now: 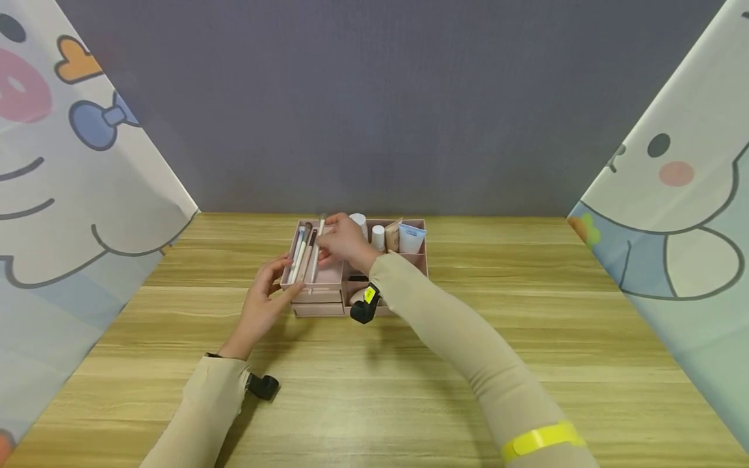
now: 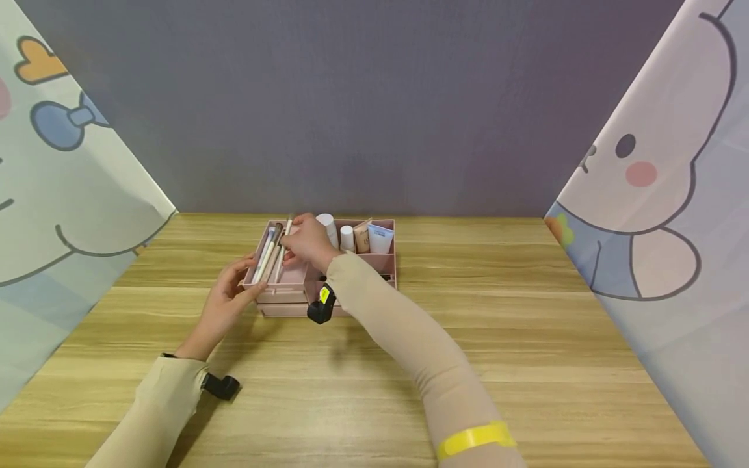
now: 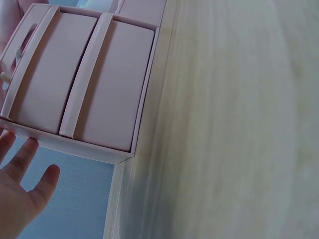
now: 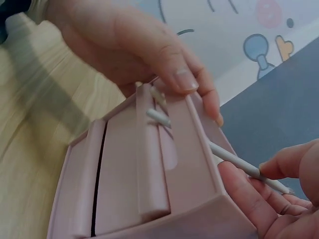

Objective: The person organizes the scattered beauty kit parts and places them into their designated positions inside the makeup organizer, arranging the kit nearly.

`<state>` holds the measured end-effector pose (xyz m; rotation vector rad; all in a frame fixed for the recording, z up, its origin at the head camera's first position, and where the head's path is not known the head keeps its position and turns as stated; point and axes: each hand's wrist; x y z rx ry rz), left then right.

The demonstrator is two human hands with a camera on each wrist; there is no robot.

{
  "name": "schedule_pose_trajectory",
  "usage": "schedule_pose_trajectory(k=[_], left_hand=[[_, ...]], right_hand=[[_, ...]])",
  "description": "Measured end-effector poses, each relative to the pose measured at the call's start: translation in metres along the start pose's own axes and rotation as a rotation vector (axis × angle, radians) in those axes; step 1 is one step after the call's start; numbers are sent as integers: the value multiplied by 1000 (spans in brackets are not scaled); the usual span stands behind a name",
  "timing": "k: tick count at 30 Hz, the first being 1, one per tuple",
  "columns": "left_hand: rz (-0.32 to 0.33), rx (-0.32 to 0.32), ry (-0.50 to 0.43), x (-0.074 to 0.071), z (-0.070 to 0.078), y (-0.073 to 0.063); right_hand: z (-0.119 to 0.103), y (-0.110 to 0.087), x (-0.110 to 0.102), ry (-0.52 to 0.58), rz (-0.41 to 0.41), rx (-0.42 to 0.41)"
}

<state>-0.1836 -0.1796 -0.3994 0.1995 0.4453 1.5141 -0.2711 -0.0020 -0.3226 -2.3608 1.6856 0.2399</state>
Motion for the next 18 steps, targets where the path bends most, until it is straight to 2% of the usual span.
schedule_pose_trajectory(k=[5, 10, 18], left_hand=[[-1, -7, 4, -1, -2, 0], [-7, 5, 5, -1, -2, 0], [-3, 17, -3, 0, -2, 0]], right_hand=[[-1, 1, 2, -78, 22, 10], [-2, 1, 2, -75, 38, 19], [-1, 0, -1, -59, 1, -6]])
Point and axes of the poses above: each hand's wrist, its own y-axis towards the middle knuckle, its own x-axis out of the palm, z = x × y, and after that the axes turned 10 degrees about -y, right-handed
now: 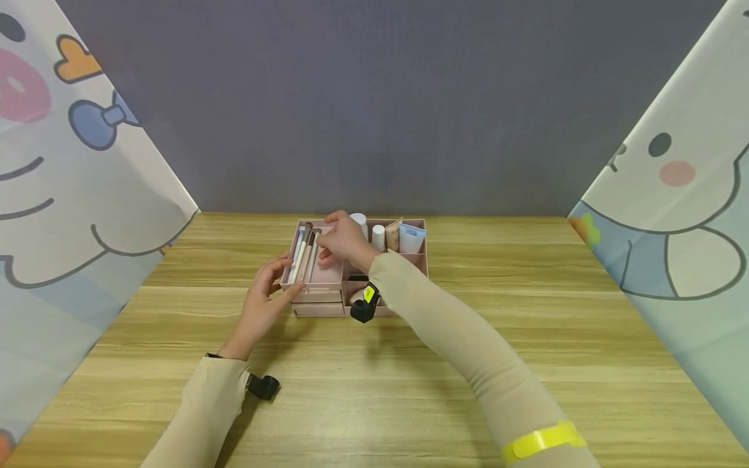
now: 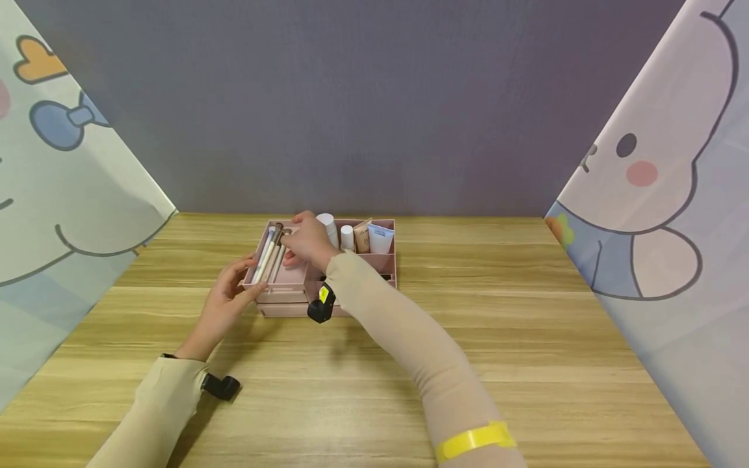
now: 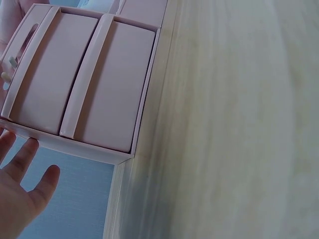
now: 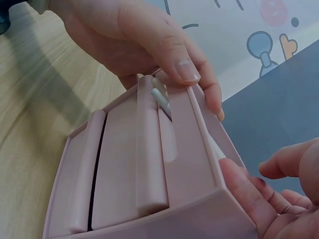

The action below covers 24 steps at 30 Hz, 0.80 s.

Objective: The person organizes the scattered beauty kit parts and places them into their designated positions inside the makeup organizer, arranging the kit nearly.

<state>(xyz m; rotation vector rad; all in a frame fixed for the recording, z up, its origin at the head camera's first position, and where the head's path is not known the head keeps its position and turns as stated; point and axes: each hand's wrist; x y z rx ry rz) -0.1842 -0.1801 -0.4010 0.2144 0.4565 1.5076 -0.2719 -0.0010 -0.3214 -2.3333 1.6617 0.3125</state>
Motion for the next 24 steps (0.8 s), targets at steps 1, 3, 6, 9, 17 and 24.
schedule_pose_trajectory(k=[1, 3, 6, 9, 17, 24], left_hand=[[1, 1, 0, 0, 0, 0], [0, 2, -3, 1, 1, 0], [-1, -1, -2, 1, 2, 0], [2, -4, 0, 1, 2, 0], [4, -18, 3, 0, 1, -1], [1, -21, -4, 0, 1, 1]], right_hand=[[0, 0, -1, 1, -2, -3], [1, 0, -1, 10, -5, -9], [2, 0, -2, 35, -11, -11], [3, -1, -1, 65, -24, -18], [5, -4, -2, 105, -43, -69], [8, -10, -9, 193, -68, -89]])
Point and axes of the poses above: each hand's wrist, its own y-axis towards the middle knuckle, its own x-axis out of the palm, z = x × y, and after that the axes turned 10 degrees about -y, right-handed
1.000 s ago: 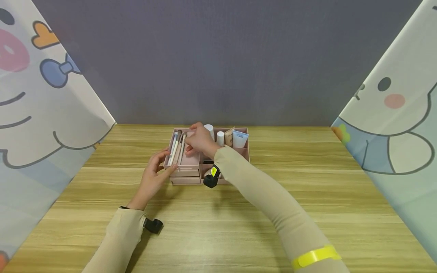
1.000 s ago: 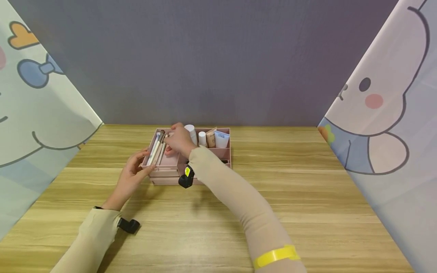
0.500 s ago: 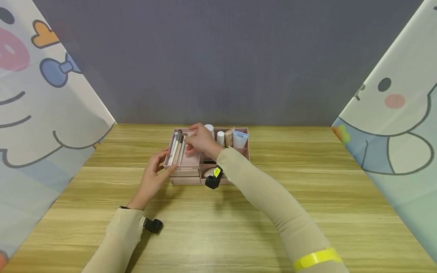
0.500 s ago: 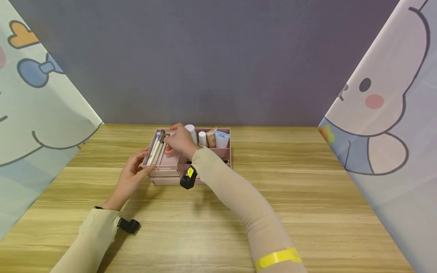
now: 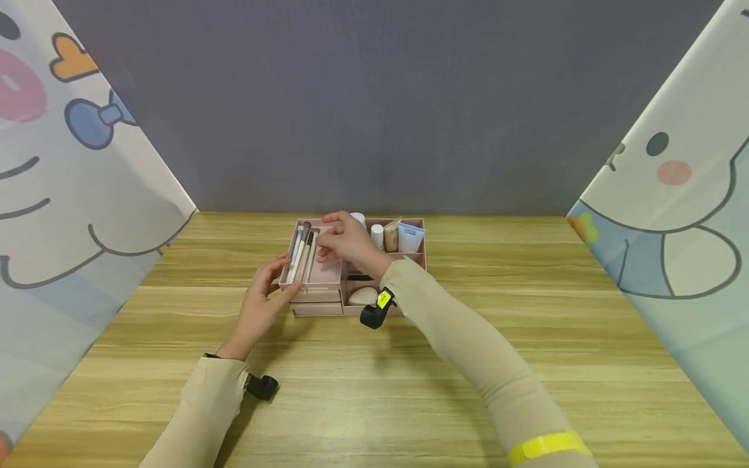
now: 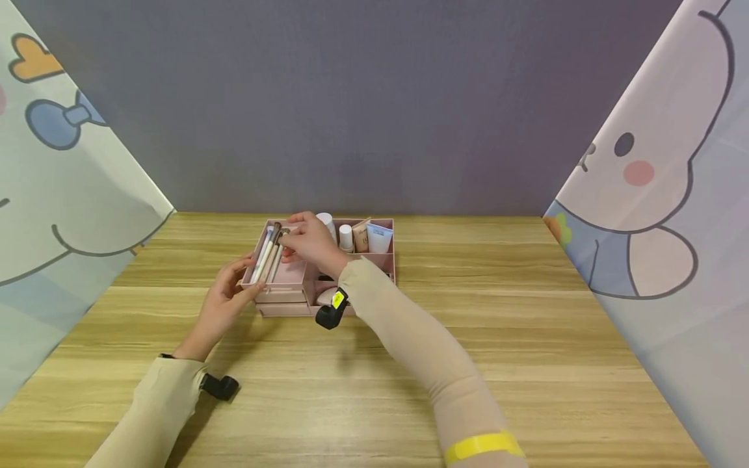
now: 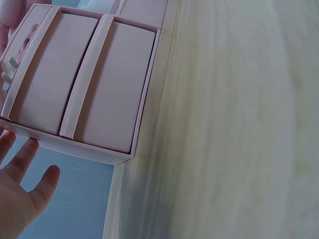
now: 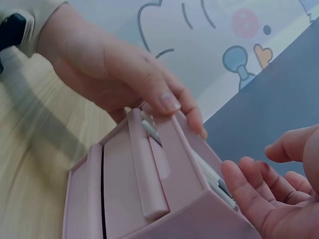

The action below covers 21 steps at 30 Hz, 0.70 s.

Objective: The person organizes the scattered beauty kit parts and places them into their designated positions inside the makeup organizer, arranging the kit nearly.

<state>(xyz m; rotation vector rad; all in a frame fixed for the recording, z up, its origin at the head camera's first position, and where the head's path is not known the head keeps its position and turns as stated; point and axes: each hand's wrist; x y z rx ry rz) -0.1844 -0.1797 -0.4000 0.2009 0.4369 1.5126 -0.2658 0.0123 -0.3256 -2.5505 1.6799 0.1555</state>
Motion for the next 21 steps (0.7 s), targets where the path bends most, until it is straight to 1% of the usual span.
schedule_pose_trajectory(k=[7, 11, 16, 21], left_hand=[[2, 10, -1, 0, 1, 1], [3, 6, 0, 0, 1, 0], [0, 2, -5, 0, 1, 1], [-4, 0, -5, 0, 0, 0]], right_hand=[[-3, -15, -13, 0, -23, -17], [-3, -22, -21, 3, -16, -18], [-1, -29, -30, 40, -7, -19], [5, -38, -38, 69, -38, -19]])
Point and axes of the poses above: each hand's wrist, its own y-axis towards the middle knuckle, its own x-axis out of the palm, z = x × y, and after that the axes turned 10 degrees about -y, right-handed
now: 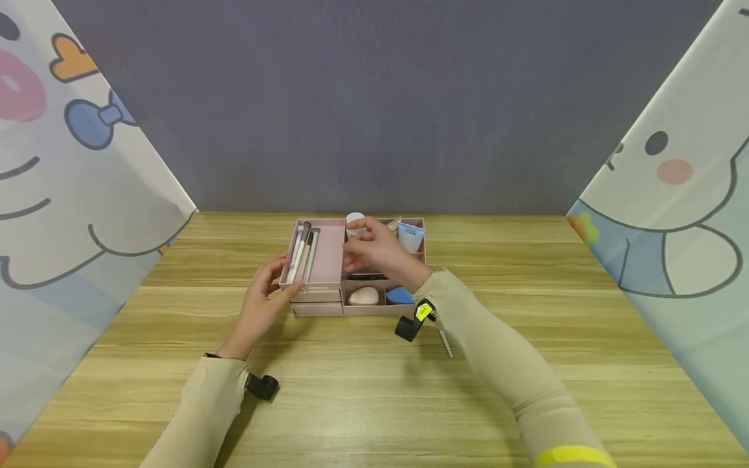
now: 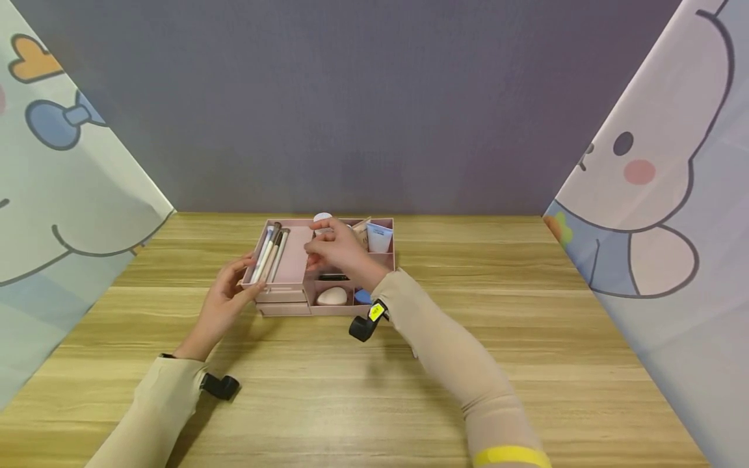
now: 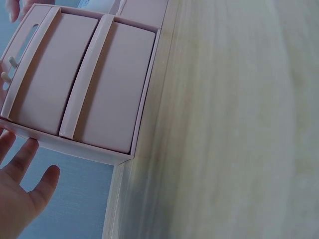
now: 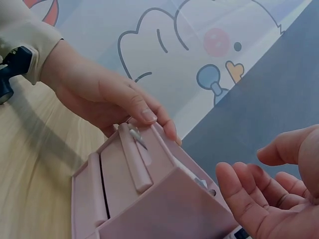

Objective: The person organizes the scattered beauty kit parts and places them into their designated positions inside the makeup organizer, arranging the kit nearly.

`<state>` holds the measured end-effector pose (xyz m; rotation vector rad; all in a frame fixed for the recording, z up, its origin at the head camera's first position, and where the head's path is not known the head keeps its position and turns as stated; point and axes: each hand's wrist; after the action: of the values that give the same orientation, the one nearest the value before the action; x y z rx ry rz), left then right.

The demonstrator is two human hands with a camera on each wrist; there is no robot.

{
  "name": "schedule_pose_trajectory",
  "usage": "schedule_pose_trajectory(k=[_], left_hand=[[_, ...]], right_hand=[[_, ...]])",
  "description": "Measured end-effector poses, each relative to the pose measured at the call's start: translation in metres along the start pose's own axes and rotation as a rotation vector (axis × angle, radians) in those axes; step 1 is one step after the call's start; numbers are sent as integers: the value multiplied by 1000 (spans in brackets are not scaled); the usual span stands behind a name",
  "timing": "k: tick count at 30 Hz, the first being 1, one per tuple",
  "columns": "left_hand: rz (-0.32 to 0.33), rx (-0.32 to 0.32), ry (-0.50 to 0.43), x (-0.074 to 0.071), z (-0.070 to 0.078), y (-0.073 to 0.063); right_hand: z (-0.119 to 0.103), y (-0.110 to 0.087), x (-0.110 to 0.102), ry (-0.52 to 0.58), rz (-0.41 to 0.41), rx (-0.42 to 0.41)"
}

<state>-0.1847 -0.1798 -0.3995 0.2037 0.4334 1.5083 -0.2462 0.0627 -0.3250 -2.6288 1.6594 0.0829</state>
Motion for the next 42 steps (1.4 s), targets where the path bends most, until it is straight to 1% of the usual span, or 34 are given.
schedule_pose_trajectory(k=[2, 6, 13, 17, 25, 29, 32, 42], left_hand=[[0, 6, 0, 0, -1, 0], [-3, 22, -1, -1, -2, 0], [0, 21, 3, -1, -2, 0], [2, 27, 14, -1, -2, 0], [5, 22, 13, 0, 0, 0], [5, 17, -3, -1, 0, -1], [4, 19, -5, -1, -1, -2], [2, 24, -7, -1, 0, -1]], right_hand=[[2, -5, -4, -4, -10, -3], [7, -15, -12, -22, -5, -4], [19, -30, -29, -70, 10, -30], [25, -39, -37, -50, 20, -26], [38, -60, -54, -48, 3, -25], [44, -70, -62, -26, 17, -5], [49, -78, -69, -32, 33, 13], [69, -100, -94, -144, 63, 66]])
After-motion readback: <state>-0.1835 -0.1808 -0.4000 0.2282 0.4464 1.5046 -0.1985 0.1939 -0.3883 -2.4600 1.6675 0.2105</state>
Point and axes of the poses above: each hand's wrist, its own y-axis towards the middle knuckle, its own x-axis out of the palm, z = x × y, and after that the axes turned 10 degrees about -y, right-handed
